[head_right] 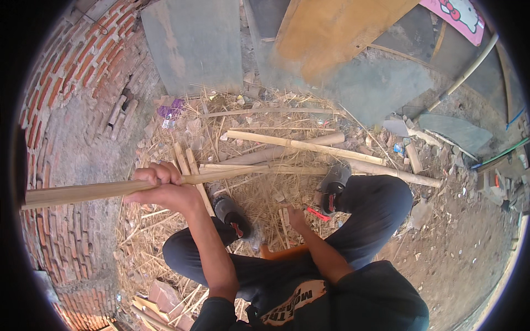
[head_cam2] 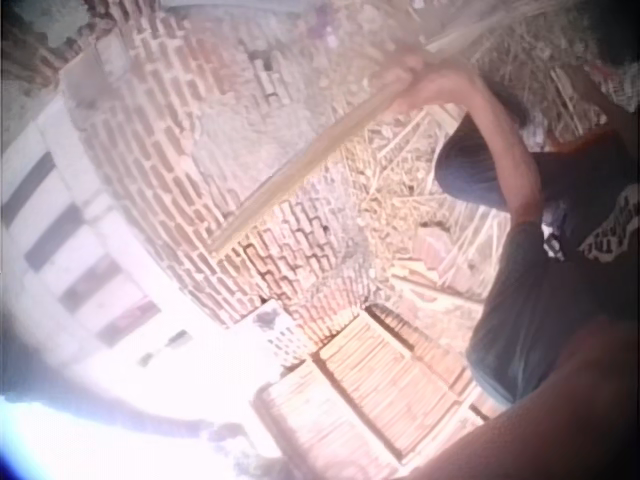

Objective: The person sits on the ground and uses a knife to shave and shape a long, thin piece of wood. They hold the wood with one hand and carefully scrape the surface with the knife in the other hand, removing thin strips of wood to smooth and refine the piece.

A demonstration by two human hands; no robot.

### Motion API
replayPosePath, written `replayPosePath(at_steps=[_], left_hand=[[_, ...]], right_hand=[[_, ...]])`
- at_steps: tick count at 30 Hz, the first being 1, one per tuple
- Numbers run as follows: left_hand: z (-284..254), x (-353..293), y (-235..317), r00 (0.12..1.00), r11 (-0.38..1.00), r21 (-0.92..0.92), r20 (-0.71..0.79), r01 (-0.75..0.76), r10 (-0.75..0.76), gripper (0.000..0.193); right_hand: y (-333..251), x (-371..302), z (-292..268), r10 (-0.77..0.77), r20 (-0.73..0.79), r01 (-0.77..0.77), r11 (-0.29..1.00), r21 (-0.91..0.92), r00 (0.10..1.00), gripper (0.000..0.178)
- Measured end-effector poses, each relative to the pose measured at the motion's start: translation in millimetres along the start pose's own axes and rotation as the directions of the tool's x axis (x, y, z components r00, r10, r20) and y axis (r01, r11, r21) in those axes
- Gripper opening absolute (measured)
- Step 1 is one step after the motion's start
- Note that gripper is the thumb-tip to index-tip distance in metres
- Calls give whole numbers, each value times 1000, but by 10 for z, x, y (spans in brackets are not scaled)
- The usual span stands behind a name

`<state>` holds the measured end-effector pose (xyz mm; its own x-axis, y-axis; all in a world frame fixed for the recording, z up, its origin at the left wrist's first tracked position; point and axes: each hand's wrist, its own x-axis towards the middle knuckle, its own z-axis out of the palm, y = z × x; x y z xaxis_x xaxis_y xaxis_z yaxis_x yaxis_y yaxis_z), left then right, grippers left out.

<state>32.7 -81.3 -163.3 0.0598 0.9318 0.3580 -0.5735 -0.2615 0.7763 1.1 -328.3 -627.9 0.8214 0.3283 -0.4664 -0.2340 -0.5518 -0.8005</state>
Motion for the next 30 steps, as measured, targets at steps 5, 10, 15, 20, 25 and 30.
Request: replayPosePath(at_steps=[5,10,15,20,25,30], left_hand=[[-103,57,-30,999,999,-19,-18,28,-28,74],[-129,54,-17,999,1000,15,-41,16,-15,74],[-120,52,-3,1000,999,49,-24,-19,20,73],[-77,59,44,995,998,26,-93,51,-48,73],[-136,103,-19,1000,1000,18,-19,4,-4,71],[-117,88,25,999,999,44,-40,7,-5,71]], right_hand=[[-248,-83,78,358,171,-397,838,375,918,65],[-573,-147,88,122,151,-170,916,362,981,64],[-710,-32,158,-173,33,161,960,228,984,67],[-185,-94,8,164,57,-158,983,-88,985,66],[-371,-101,119,436,275,-515,719,466,857,59],[-678,-126,165,97,156,-150,917,371,983,58]])
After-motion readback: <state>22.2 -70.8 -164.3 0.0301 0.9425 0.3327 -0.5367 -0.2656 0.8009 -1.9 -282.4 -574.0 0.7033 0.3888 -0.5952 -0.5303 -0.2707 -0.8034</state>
